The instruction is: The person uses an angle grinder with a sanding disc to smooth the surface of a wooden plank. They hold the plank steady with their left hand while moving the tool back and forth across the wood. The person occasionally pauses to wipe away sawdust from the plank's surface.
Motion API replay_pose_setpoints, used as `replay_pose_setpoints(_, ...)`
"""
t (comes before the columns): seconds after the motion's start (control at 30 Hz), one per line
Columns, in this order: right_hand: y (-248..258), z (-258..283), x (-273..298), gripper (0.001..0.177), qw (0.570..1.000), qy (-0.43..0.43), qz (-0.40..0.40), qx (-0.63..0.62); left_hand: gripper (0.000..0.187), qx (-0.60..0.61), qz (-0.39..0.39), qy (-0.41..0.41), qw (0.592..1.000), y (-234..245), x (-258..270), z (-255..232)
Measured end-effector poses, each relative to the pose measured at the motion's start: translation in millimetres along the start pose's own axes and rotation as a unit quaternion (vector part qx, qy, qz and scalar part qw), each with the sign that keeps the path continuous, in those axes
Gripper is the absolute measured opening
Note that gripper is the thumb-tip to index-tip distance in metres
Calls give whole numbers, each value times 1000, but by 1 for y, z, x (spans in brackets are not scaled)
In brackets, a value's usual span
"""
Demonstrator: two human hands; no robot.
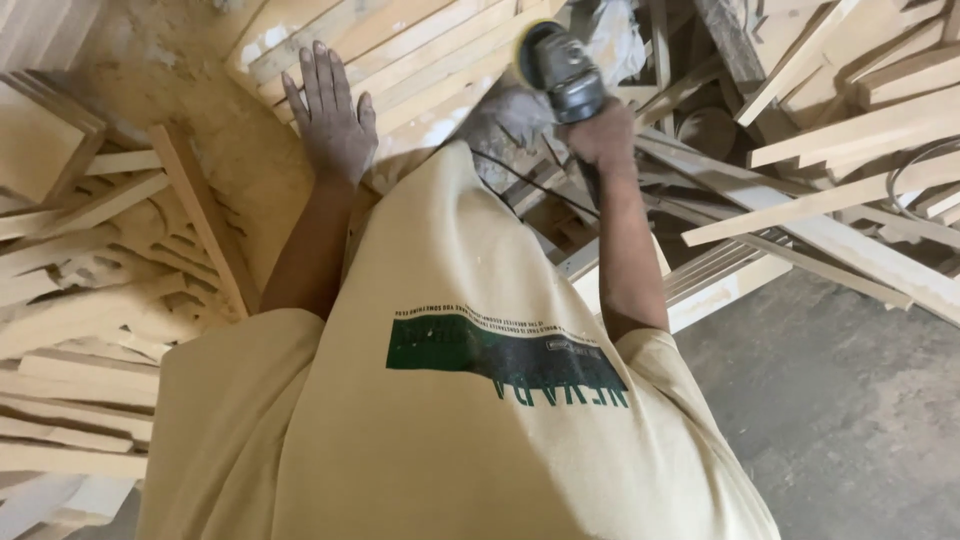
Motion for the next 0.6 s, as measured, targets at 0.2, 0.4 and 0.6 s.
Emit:
replay_pose_setpoints(0.2, 19, -37, 3, 40, 990, -50, -128, -30, 77, -7, 11, 15, 1000, -6, 4, -1)
replay_pose_setpoints(0.4, -33, -59, 37, 27, 865, -37, -88, -493, 81, -25, -47, -1, 999, -30, -18, 17)
replay_pose_setpoints(0.6, -59, -80, 54, 29, 742, 89, -175, -641, 79, 45, -92, -28, 994, -24, -71, 50)
Point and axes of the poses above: each hand's wrist, its own x-axis away from the middle knuckle, its own y-axis out of the back of the hand, z = x × y, the point moved 1 cm from there along -x, towards the middle knuckle, and after that the axes turned 9 degrees about z, right-handed, at the moved point
